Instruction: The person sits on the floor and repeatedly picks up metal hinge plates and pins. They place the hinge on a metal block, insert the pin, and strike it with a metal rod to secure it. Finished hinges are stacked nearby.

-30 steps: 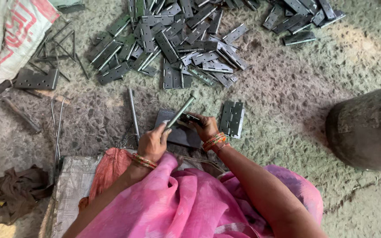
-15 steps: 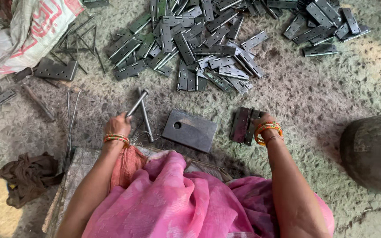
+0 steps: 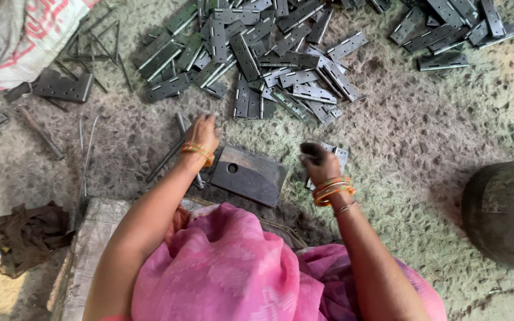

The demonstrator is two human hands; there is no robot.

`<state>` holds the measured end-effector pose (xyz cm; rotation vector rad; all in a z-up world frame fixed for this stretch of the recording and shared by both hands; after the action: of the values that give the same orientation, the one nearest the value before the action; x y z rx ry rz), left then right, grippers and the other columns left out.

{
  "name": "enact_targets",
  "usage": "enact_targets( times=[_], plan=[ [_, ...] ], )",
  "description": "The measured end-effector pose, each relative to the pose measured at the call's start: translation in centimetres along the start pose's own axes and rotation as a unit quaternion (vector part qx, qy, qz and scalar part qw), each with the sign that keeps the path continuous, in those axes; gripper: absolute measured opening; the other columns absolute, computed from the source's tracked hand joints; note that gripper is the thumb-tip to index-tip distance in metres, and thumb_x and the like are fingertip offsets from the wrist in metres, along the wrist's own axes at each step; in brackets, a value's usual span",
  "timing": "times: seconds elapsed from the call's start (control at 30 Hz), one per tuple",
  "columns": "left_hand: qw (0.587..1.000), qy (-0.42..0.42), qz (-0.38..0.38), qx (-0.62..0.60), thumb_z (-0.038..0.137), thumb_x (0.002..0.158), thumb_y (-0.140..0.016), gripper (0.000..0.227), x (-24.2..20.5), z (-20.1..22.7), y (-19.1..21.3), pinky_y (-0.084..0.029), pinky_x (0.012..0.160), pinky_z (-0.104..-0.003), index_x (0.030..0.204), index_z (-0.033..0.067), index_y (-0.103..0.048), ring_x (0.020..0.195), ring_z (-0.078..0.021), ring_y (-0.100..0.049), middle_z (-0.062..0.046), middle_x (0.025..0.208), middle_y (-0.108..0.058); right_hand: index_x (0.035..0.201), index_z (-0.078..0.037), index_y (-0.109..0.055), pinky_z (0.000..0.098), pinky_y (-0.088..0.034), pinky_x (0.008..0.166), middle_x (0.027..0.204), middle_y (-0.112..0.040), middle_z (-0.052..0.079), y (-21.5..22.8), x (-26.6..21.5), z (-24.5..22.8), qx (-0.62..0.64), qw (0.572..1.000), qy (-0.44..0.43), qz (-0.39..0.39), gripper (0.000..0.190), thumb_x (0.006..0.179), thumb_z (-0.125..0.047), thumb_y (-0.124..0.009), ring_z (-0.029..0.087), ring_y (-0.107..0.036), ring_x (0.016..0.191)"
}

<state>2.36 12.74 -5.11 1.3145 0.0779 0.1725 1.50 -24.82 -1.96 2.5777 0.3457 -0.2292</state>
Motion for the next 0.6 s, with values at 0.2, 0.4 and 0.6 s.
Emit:
enact_targets(
  times=[0.2,0.4,0.6],
  plan=[
    [0.994,0.076,-0.071,-0.043,0.023,0.091,-0.077,0.054,5.9,6.3,-2.5,-0.051,0.1,-0.05,0.133,0.0012,-0.051,0.122,-0.0438,-0.059,-0.027,0.133,-0.057,0.123,-0.009,-0.071,0.0334,-0.063,0.088,0.113,-0.078,0.011,-2.1,-3.0,-4.2,0.015,0.995,0.062,-0.072,0.034,0.09,-0.018,-0.074,0.022,-0.078,0.097],
    [0.988,0.128,-0.081,-0.014,0.025,0.081,-0.086,0.07,7.5,8.0,-2.6,-0.05,0.101,-0.048,0.134,0.0016,-0.045,0.123,-0.045,-0.057,-0.026,0.135,-0.053,0.121,-0.008,-0.07,0.0346,-0.064,0.088,0.109,-0.078,0.013,-2.4,-3.3,-4.8,0.017,0.994,0.053,-0.093,0.033,0.09,-0.019,-0.074,0.024,-0.079,0.098],
    [0.965,0.173,-0.197,-0.014,0.025,0.076,-0.087,0.085,7.6,7.2,0.5,-0.048,0.108,-0.043,0.141,-0.0023,-0.041,0.124,-0.0402,-0.06,-0.026,0.134,-0.059,0.121,-0.008,-0.07,0.0348,-0.063,0.087,0.112,-0.078,0.013,-2.2,-2.5,-5.5,0.031,0.993,0.067,-0.092,0.032,0.091,-0.018,-0.073,0.024,-0.078,0.099]
  ],
)
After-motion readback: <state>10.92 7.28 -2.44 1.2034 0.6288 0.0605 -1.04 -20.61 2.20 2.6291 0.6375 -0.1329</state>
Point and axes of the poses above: each hand's wrist, its own x-axis towards the middle knuckle, its own y-axis out of the back of the hand, z = x × y, the point moved 7 cm from there along x, towards the middle knuckle
